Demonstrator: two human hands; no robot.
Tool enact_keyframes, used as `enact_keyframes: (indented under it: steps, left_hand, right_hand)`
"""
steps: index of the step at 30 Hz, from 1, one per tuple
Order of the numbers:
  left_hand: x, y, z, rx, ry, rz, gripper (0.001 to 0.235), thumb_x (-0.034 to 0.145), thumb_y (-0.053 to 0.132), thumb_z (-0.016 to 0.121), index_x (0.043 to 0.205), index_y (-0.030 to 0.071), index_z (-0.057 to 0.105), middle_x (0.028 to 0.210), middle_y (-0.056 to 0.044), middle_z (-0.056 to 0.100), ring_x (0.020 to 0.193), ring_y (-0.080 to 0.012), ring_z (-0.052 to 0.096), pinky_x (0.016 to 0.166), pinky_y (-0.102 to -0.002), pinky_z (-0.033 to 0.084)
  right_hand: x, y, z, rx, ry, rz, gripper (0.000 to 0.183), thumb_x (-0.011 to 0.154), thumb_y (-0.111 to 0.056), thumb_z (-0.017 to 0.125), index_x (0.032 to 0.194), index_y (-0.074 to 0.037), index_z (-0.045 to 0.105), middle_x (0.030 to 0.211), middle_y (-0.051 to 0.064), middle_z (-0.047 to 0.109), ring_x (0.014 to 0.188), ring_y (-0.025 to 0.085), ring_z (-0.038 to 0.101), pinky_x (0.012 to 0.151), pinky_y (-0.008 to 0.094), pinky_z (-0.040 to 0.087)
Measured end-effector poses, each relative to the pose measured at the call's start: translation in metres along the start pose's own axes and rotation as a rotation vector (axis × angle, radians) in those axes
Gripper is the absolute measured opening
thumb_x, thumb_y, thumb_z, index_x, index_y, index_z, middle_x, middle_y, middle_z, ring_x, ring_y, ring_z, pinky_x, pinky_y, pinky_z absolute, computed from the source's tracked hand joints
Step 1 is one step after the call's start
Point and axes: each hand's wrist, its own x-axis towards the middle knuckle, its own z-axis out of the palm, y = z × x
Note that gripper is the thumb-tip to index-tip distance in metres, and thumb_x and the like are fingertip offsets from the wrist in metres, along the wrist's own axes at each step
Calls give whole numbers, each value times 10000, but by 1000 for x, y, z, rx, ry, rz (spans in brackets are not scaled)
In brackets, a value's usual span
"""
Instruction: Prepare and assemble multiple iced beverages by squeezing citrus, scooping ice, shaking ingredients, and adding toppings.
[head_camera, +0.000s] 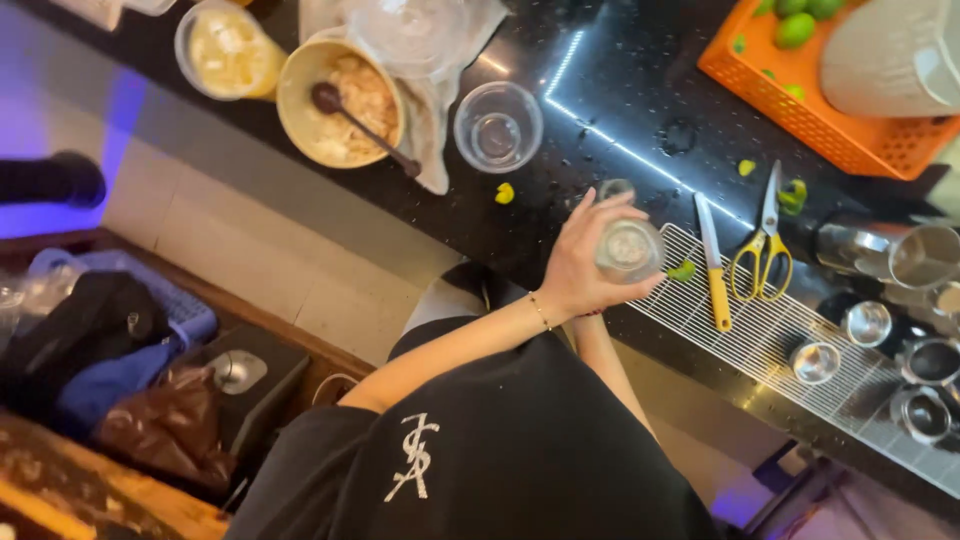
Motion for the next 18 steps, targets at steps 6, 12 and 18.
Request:
enact_keyframes:
  steps: [6,12,18]
  left_hand:
    - [-3,-11,-2,18,-8,20,680,736,441,864,1263,103,596,1287,-27,675,1510,-323,465,1342,-616,142]
    - [-3,-8,-9,-93,-104,1,669,857,479,762,1349,74,557,1377,-51,710,1631,-363,294,1356,-593,-20]
    - [18,37,-73,-1017,92,-260,838,1026,677,437,1590,59,395,1600,-206,458,1548,-289,381,1354,-468,146]
  right_hand:
    - [9,0,-10,289,-2,154,580,1007,-238,718,1434,28,429,1407,162,534,1311,260,566,1141,416,473]
    - [21,-52,-9,154,7,16,705,926,-217,795,1449,4,377,1415,149,509,1324,253,548,1151,407,460]
    - [58,-129,10,-122,-169,-201,913,797,-95,935,1492,-56,343,1472,136,499,1376,248,530,1222,388,434]
